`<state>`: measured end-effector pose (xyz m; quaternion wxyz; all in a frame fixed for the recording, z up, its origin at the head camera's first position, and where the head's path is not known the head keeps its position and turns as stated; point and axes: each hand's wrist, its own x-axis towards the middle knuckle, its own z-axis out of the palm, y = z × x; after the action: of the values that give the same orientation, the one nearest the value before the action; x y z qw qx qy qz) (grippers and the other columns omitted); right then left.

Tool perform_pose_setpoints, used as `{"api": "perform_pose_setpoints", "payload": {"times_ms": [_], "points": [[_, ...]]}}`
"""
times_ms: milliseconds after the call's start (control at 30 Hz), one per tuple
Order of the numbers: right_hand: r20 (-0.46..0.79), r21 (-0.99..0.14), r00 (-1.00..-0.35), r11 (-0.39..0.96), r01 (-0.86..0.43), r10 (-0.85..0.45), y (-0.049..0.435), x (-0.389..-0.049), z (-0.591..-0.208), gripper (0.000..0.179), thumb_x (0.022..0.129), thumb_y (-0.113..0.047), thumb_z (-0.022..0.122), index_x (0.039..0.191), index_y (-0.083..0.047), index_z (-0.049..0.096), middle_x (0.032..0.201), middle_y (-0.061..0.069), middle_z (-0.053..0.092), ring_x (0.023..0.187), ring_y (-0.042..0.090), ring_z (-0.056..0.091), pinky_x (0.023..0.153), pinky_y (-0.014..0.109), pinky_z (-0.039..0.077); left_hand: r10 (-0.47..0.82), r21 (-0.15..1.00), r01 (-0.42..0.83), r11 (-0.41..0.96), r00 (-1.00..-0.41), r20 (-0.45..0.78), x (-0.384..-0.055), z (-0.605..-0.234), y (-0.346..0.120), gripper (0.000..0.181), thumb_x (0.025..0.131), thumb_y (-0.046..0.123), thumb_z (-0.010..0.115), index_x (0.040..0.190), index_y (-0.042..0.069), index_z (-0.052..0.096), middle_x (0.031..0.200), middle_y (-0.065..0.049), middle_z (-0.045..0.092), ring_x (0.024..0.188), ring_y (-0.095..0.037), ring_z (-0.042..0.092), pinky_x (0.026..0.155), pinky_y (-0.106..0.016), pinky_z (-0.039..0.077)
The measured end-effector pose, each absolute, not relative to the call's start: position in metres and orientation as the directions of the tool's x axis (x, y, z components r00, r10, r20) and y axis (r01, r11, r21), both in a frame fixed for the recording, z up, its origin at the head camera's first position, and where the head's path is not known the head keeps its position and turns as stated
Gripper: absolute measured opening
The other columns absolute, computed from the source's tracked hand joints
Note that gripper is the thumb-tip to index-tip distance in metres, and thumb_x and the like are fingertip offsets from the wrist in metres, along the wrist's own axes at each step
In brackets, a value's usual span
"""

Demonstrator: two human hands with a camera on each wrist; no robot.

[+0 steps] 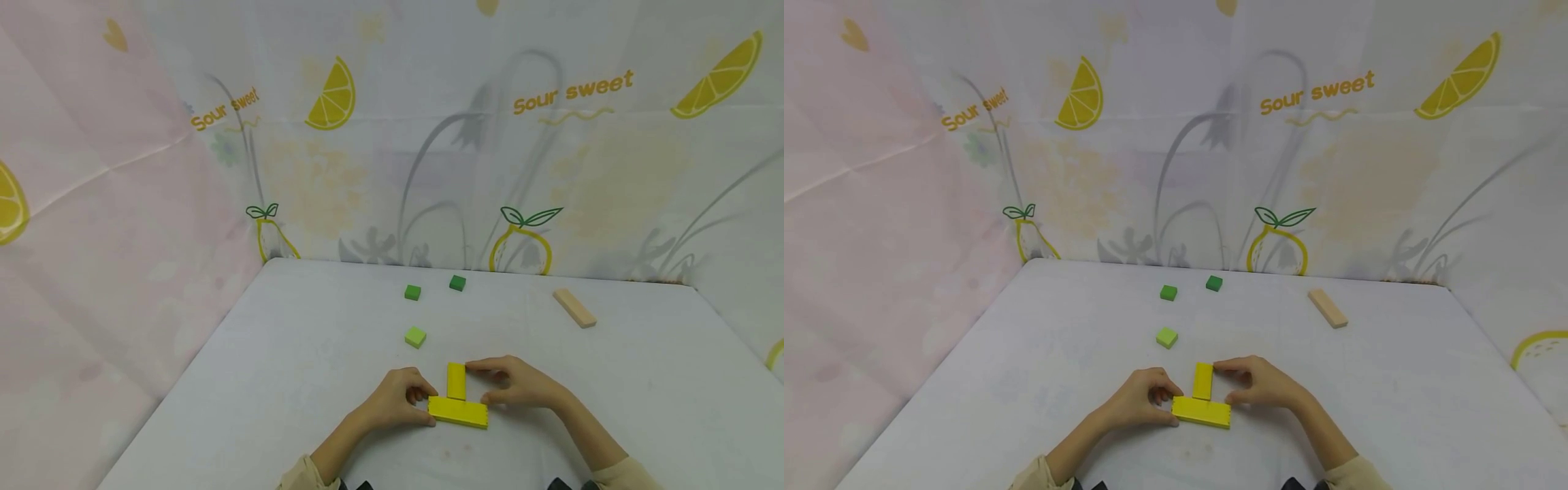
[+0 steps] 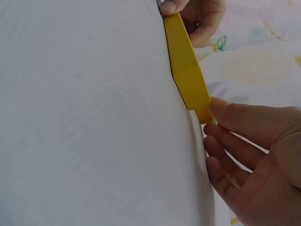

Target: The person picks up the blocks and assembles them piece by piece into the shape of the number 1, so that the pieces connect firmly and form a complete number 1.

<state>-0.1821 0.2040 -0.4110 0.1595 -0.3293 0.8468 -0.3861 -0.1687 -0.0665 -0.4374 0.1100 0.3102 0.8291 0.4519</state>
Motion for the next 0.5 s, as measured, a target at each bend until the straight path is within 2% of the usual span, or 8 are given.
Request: {"api": "perform_pose_setpoints", "payload": {"times_ms": [267, 500], "points": [[-0.015, -0.761, -0.717, 0.473, -0.444, -0.697, 0.206, -0.1825, -0.4112, 0.052, 0.087, -0.019, 0.068, 0.129, 0.006, 0.052, 0.131, 0.023, 0.053, 0.117, 0.04, 0.049, 0.091, 0.04, 0.047, 0.615, 0.825, 0.406, 0.394, -0.783, 0.092, -0.169, -0.4369, -0.0663, 0.03, 0.068, 0.011, 0.084, 0.094, 0.002, 0.072, 0.08, 0.004, 0.058, 0.07, -0.001, 0.05, 0.065, -0.017, 0.047], [0.021, -0.75, -0.719, 0.464, -0.471, -0.695, 0.2035, -0.181, -0.4095, 0.049, 0.088, -0.02, 0.066, 0.127, 0.007, 0.053, 0.128, 0.023, 0.055, 0.109, 0.034, 0.055, 0.087, 0.038, 0.048, 0.613, 0.823, 0.405, 0.397, -0.785, 0.09, -0.1689, -0.4368, -0.0661, 0.03, 0.068, 0.011, 0.084, 0.093, 0.002, 0.072, 0.079, 0.005, 0.058, 0.07, -0.001, 0.05, 0.064, -0.017, 0.047]]}}
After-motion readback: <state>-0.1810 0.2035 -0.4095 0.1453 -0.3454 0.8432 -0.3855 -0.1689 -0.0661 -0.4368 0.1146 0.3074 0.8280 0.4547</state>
